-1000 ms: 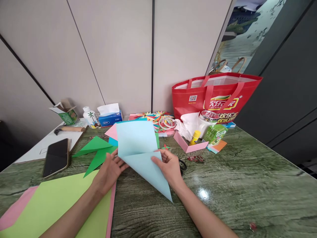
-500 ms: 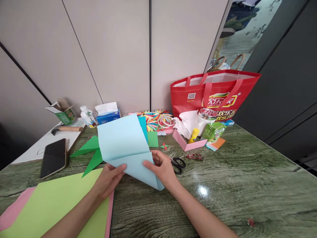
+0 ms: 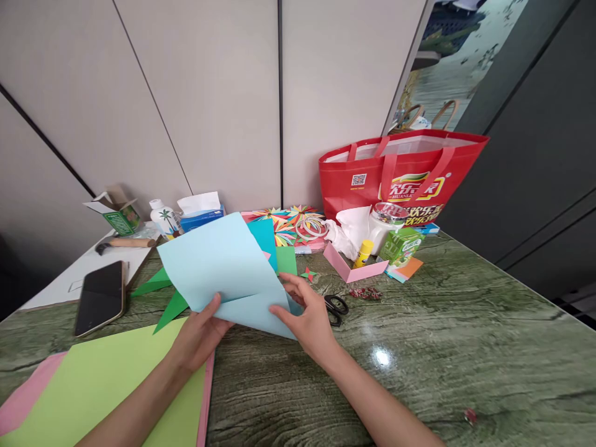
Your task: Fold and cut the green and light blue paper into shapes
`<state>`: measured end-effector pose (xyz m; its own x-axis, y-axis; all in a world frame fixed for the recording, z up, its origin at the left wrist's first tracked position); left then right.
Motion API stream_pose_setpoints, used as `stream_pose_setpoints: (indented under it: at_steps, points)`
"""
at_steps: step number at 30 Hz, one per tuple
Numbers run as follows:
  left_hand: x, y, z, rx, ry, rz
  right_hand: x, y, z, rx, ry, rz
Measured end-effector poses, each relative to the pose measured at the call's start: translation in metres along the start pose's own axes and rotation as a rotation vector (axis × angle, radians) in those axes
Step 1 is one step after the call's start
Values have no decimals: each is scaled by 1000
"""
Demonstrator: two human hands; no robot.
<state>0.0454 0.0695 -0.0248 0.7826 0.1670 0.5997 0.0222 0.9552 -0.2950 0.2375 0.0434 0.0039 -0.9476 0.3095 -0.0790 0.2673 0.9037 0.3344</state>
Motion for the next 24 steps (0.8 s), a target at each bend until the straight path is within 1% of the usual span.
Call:
stream_pose_setpoints:
  at_steps: [3,6,8,11,14,16,19,22,24]
  points:
    - [0,2,2,-15,-34,29,-1,-2,-15,-196,-204,6]
    - [-2,3,5,-9,-69,66,5,-10,-34,-428,-387,-41]
    - [-6,4,6,-9,-90,113,10,-18,-46,-560,-480,-60]
    - [-14,5,9,-9,-112,197,16,-31,-58,-703,-580,-108]
    - [-20,8,14,-5,-106,266,14,-43,-61,-784,-623,-172]
    - [-24,11,21,30,-105,294,3,-45,-56,-807,-666,-175]
    - [-27,18,33,104,-109,284,-23,-40,-43,-811,-755,-115]
    - [-29,25,40,145,-65,214,-52,-32,-29,-810,-784,-48]
    - [-30,29,41,169,18,166,-68,-28,-23,-828,-751,-15]
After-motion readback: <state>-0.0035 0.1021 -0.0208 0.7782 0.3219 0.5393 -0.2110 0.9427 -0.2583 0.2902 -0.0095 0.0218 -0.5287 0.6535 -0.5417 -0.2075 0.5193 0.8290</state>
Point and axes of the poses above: each hand's wrist, its own y-axis towards the middle knuckle, its own x-axis out of the palm, z = x × y, the point moved 8 cm from there along y, towards the middle knuckle, and after that the axes turned 9 degrees about z, right-handed, at the moved point
